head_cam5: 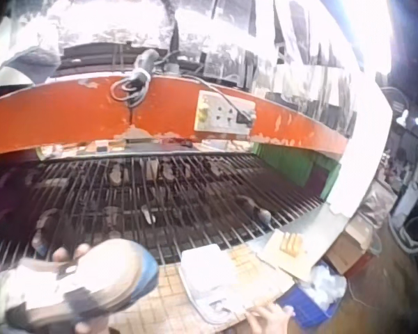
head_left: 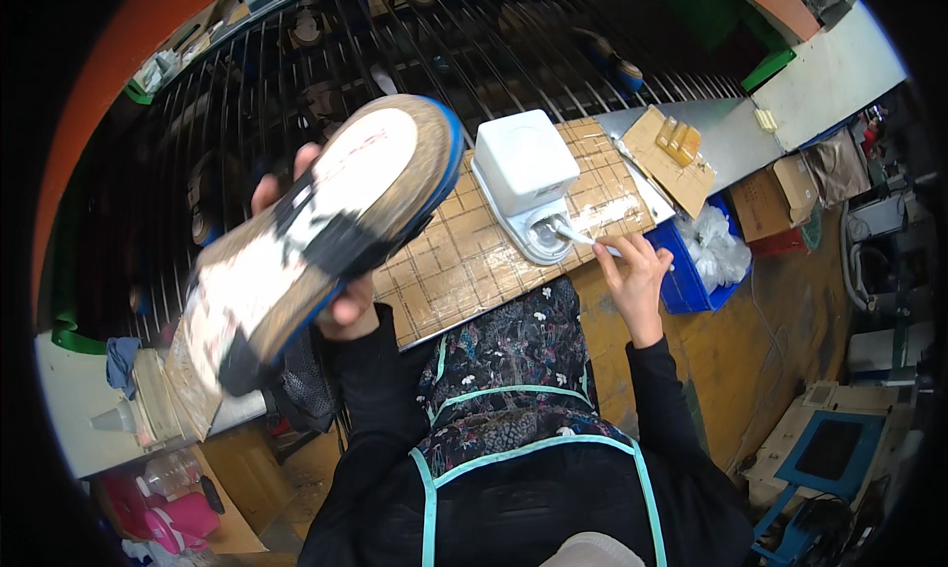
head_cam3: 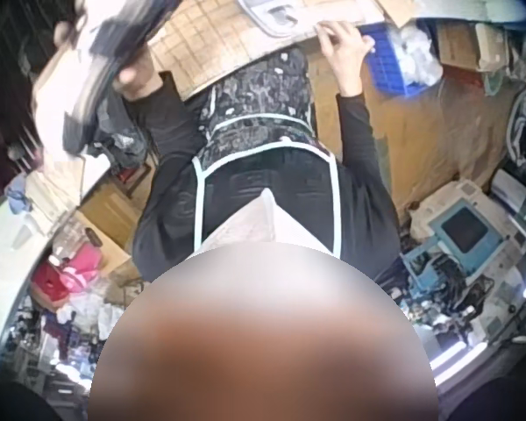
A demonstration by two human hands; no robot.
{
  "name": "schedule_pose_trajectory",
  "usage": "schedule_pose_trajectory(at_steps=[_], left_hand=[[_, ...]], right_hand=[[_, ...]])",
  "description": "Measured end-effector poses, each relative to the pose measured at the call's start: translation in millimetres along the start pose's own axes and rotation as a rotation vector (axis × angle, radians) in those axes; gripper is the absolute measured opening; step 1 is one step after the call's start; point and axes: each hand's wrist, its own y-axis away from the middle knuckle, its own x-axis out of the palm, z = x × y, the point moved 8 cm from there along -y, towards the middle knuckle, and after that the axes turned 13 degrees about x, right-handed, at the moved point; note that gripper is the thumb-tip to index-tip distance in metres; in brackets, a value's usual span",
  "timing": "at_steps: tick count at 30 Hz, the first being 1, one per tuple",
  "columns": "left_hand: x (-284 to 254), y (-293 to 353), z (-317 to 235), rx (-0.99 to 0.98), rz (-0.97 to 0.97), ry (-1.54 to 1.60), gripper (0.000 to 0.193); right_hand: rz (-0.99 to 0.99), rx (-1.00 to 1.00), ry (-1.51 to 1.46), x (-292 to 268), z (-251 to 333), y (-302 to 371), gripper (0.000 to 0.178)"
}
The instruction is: The person cleans a blue and beige shoe using a small brush and a white cleaning solution. They repeatedly apply the solution and scrub the shoe's surface, then place the shoe on a rack and retrieve another shoe to continue the process.
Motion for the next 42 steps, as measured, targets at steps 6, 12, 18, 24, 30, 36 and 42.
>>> schedule_pose_trajectory(at_steps=[6,12,18,24,30,36,42], left_hand=[[-3,18,-44,0.084,-0.085,-0.106,0.109],[-5,26,-58,0.190,-0.019,-0.418,0.108],[2,32,-56,0.134,0.013,-0.387,0.087],[2,45,-41,-0.054,0.010,-0.238,0.068],[-9,100,41,-0.676,-0.315,0.113,0.052],[40,87,12,0.293,0.460,-0.996,0.043],[49,71,-9,0.398,0.476,-0.945,0.034]], right_hand=[[-0.029,-0.105,0.013,14,11,-9,0.007],[-0.046,-0.178,0.079,18,19,-6,0.007],[0.238,0.136,-0.088,27,-13,-10,0.015],[0.537,0.472,-0.431,55,-51,3,0.026],[0.729,0.640,-1.007,72,-40,17,0.023],[-0.006,0.113,-0.530,-23,33,-10,0.012],[0.105,0.033,-0.854,-46,93,10,0.021]])
